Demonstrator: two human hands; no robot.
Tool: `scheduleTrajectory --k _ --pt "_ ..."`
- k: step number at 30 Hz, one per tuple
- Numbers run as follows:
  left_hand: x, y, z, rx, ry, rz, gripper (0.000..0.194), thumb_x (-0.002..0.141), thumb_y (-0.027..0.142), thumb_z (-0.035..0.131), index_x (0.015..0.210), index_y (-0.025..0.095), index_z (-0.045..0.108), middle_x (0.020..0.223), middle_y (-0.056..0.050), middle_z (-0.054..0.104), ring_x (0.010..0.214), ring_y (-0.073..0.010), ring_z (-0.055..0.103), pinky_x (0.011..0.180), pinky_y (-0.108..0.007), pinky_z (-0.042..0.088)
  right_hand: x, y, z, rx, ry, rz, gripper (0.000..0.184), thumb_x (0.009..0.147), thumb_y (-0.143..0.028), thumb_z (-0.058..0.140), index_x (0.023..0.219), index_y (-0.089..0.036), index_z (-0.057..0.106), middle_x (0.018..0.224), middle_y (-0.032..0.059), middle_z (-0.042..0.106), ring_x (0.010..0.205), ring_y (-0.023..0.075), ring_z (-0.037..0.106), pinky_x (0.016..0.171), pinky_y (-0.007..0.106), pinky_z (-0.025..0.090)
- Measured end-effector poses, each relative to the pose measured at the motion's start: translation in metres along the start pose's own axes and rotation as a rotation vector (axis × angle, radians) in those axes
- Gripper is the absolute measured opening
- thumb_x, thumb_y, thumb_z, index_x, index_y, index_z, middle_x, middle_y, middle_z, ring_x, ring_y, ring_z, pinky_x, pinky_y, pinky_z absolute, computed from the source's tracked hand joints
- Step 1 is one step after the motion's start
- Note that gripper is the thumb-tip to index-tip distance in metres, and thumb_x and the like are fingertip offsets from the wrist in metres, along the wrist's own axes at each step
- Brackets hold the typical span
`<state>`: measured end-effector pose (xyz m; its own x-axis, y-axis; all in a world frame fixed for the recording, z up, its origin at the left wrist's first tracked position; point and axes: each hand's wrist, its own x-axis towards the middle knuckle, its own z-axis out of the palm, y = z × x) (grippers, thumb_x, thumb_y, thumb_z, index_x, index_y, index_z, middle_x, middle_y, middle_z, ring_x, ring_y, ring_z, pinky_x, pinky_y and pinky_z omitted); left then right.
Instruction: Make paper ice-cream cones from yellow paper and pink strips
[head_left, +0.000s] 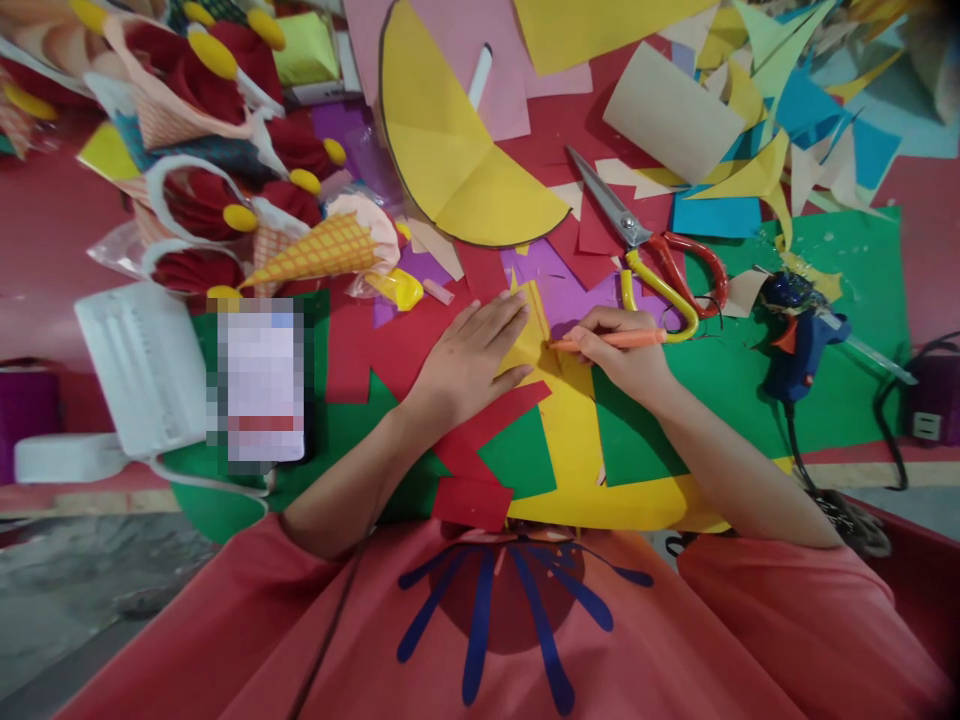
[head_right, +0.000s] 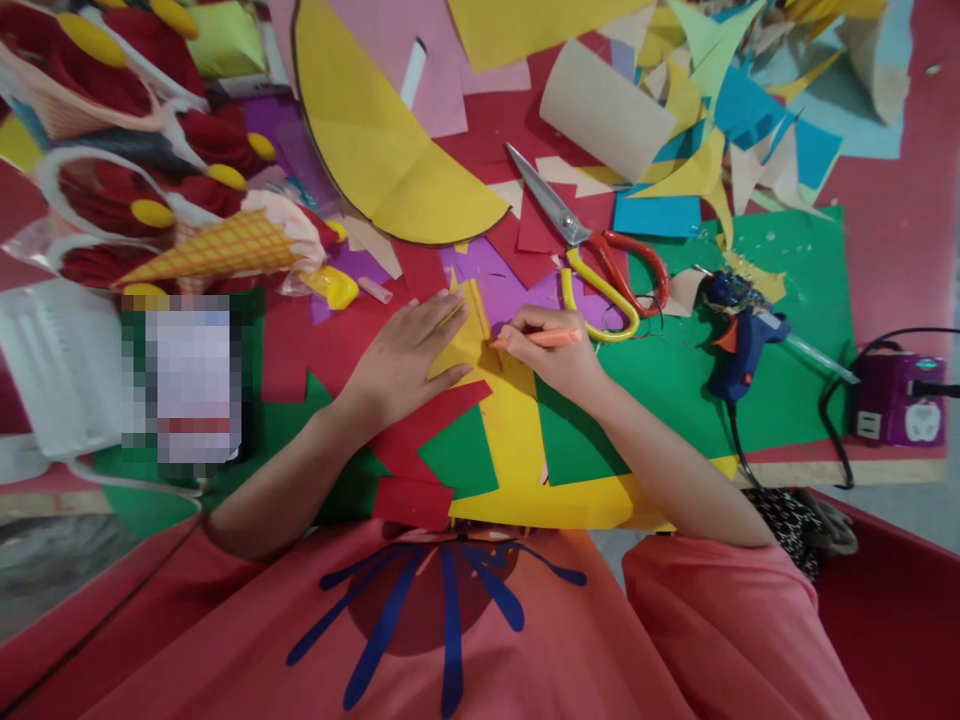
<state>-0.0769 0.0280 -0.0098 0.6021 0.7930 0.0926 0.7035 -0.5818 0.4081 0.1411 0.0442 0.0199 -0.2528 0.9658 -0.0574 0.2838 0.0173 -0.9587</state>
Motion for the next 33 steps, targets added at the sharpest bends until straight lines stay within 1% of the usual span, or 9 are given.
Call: scheduleTrajectory --k 2,4,10,15,19,22,24,28,33 --pt "0.0 -0.0001 -0.0002 -0.003 -0.005 -0.005 0.062 0.096 0.051 0.038 0.145 0.013 0.034 0.15 -0.017 0.04 0.141 -0.028 0.036 0.117 -0.048 0.029 0.0006 -0.0016 -0.0001 0.047 -0.02 0.044 0.022 0.073 -0.023 0.064 0.053 -0.017 0.059 0.049 -0.0029 0.057 0.044 0.0076 0.047 0.043 0.022 0.034" --pt "0.0001 -0.0001 -0.0004 0.006 -0.002 0.002 0.061 0.096 0.049 0.039 0.145 0.013 0.034 0.15 -0.016 0.04 0.141 -0.0274 0.036 0.117 -0.047 0.028 0.0008 -0.0016 -0.0002 0.078 -0.019 0.06 0.022 0.072 -0.022 0.064 0.052 -0.017 0.058 0.048 -0.0025 0.057 0.043 0.0075 0.047 0.043 0.022 0.033" --pt "0.0006 0.0014 -0.0008 0.031 0.01 0.0 0.058 0.096 0.046 0.043 0.143 0.011 0.038 0.148 -0.017 0.042 0.14 -0.0271 0.038 0.117 -0.045 0.029 0.0001 0.0032 0.0001 0.038 0.012 0.0 0.019 0.079 -0.026 0.061 0.061 -0.017 0.061 0.051 -0.0028 0.058 0.045 0.0077 0.05 0.046 0.022 0.037" --pt "0.0005 0.0013 -0.0008 0.036 -0.004 -0.008 0.059 0.096 0.046 0.042 0.143 0.01 0.038 0.149 -0.017 0.041 0.14 -0.0275 0.037 0.117 -0.045 0.029 0.0004 0.0017 -0.0002 -0.033 0.008 -0.054 0.024 0.078 -0.027 0.063 0.057 -0.017 0.058 0.051 -0.0031 0.057 0.047 0.0072 0.048 0.046 0.021 0.035" --pt "-0.0001 -0.0009 0.0007 0.013 0.001 0.001 0.061 0.096 0.049 0.039 0.144 0.012 0.036 0.149 -0.017 0.04 0.141 -0.0275 0.036 0.117 -0.046 0.029 0.0008 -0.0003 -0.0015 -0.006 -0.046 -0.001 0.02 0.072 -0.021 0.061 0.053 -0.017 0.059 0.051 -0.0019 0.061 0.047 0.0079 0.05 0.046 0.021 0.036" --pt "-0.0001 -0.0013 0.0012 0.013 0.005 0.003 0.062 0.096 0.051 0.037 0.144 0.012 0.036 0.149 -0.017 0.041 0.141 -0.0274 0.036 0.117 -0.047 0.029 0.001 -0.0016 -0.0014 0.027 -0.036 0.042 0.021 0.072 -0.024 0.062 0.052 -0.017 0.058 0.049 -0.0024 0.059 0.046 0.0083 0.05 0.045 0.022 0.035" --pt "0.0001 -0.001 0.001 0.016 0.0 -0.002 0.062 0.097 0.051 0.037 0.144 0.012 0.037 0.149 -0.017 0.041 0.141 -0.0272 0.036 0.117 -0.046 0.029 0.001 -0.0019 -0.0008 0.039 -0.012 0.03 0.021 0.073 -0.026 0.062 0.054 -0.018 0.059 0.049 -0.0031 0.057 0.046 0.0081 0.049 0.045 0.022 0.035" --pt "0.0003 -0.0007 0.0007 0.03 0.008 0.011 0.061 0.097 0.049 0.037 0.143 0.009 0.038 0.149 -0.018 0.041 0.14 -0.0276 0.038 0.116 -0.045 0.03 0.0006 0.0 0.0 0.01 -0.003 -0.025 0.021 0.074 -0.025 0.063 0.055 -0.017 0.059 0.05 -0.0032 0.057 0.047 0.0074 0.047 0.046 0.022 0.034" --pt "-0.0001 -0.0013 0.0009 0.023 0.015 0.016 0.061 0.097 0.049 0.037 0.143 0.01 0.037 0.149 -0.017 0.041 0.139 -0.0276 0.038 0.116 -0.046 0.03 0.0003 0.0018 -0.0003 -0.041 -0.03 0.002 0.02 0.073 -0.023 0.06 0.054 -0.017 0.06 0.051 -0.0014 0.061 0.047 0.0085 0.049 0.045 0.022 0.034"
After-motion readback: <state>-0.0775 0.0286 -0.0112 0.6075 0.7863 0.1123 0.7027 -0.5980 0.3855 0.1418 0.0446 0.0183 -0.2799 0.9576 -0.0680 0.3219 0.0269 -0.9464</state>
